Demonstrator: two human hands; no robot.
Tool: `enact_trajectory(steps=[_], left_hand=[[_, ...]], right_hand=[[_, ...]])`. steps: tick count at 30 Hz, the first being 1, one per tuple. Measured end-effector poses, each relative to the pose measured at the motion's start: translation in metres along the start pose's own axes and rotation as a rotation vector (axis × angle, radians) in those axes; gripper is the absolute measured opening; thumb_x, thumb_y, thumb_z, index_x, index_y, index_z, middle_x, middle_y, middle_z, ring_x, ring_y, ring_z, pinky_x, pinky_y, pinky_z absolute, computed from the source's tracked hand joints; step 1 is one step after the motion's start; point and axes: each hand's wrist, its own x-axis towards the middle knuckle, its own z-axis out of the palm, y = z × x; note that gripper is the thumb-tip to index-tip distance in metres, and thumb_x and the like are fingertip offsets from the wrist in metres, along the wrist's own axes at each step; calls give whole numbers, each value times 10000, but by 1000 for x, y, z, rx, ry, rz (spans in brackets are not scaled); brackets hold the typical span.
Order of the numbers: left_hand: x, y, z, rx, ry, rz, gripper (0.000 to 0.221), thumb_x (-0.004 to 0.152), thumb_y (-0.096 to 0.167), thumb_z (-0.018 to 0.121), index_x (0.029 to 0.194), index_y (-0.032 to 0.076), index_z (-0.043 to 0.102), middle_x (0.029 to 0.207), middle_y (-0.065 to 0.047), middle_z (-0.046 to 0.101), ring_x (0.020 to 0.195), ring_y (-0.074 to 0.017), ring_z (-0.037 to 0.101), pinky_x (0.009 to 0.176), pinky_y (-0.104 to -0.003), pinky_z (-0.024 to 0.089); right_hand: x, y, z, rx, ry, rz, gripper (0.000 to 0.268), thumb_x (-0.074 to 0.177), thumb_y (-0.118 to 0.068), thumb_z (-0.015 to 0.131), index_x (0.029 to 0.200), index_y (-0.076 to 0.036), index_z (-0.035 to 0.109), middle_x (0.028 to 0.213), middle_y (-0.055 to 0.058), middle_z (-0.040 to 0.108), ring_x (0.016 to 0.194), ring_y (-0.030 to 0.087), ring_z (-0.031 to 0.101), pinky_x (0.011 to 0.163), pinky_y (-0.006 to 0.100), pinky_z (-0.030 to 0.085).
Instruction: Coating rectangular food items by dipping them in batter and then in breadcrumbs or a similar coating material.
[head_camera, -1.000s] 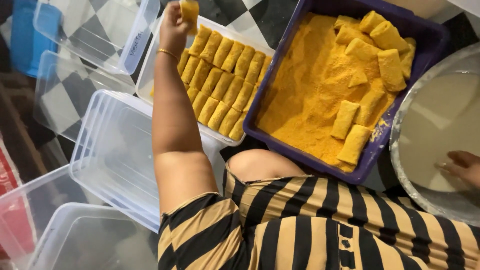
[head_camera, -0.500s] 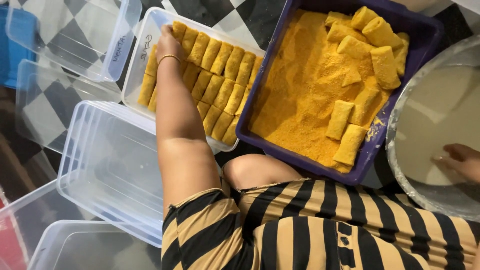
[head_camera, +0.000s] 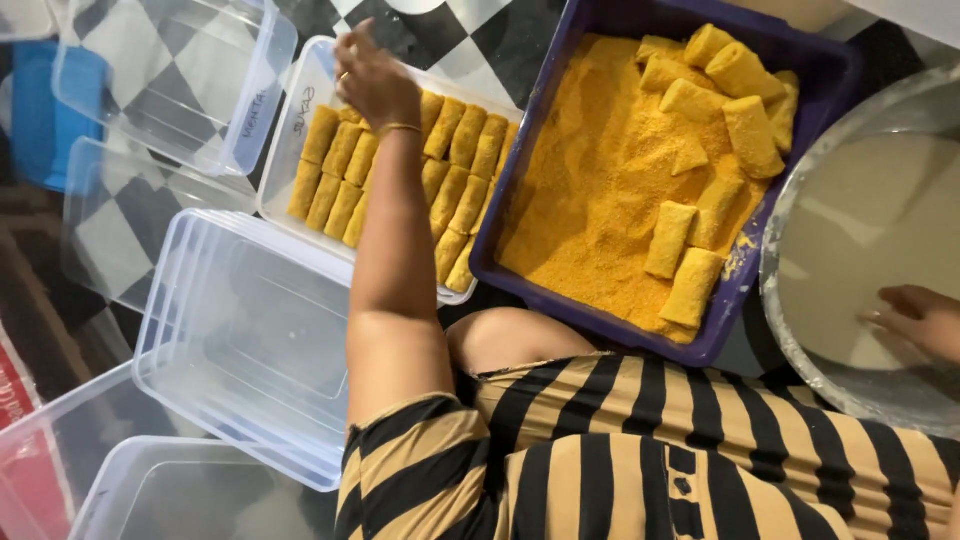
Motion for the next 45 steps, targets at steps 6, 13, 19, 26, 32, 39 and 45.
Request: enact_trajectory(steps=[6,13,19,26,32,39,45], left_hand=[[-37,191,-147,-805,-51,649,145,849,76,673,974,147,699,1007,1,725,896,-225,675,839,-364,523],[-116,267,-60,-430,-716,494,520,912,287,659,1398,152,536,1450,-81,549,1267,-341,579,1052,-467,511],[-113,251,-58,-388,-579,496,489,752,365,828,1158,179,631,1163,-86,584,1118,-329,579,936,-473,533],[-108,250,-39,-791,-668,428,191,703,225,778,828,107,696,834,-77,672,755,-286,639,754,-383,548],[-71,242,-98,-801,-717,431,211,757,63,736,964,73,692,876,-59,749,730,-236,704,727,-351,580],[-76,237,-91,-704,-517,473,450,756,3,766,1160,194,712,1232,-52,586,1101,-264,637,989,-349,583],[-97,230,-47,-650,-586,525,543,776,174,813,1291,196,643,1326,-35,617,1206,-287,590,1072,-410,510]], right_hand=[[-8,-19,-16,-183,-1,33,612,958,-436,735,1466,-100,671,1225,110,819,962,251,831,798,334,638],[-33,-41,-40,-151,-2,43,562,1005,-432,666,1487,-144,648,1208,95,817,942,251,826,780,348,621],[-25,-46,-34,-100,-51,39,681,932,-463,744,1489,-87,633,1288,154,785,949,303,838,726,359,632],[-23,-30,-28,-82,-24,-4,572,962,-419,716,1446,-116,686,1062,113,842,846,250,817,745,336,594],[-29,-38,-36,-161,-15,-18,604,929,-499,702,1435,-169,689,1082,68,826,873,232,796,784,328,593],[-26,-43,-31,-183,-32,24,651,945,-529,698,1454,-125,673,1103,87,833,856,227,807,724,317,593],[-37,-55,-43,-141,-74,81,695,898,-535,712,1485,-171,636,1343,100,761,1191,284,742,974,385,572]])
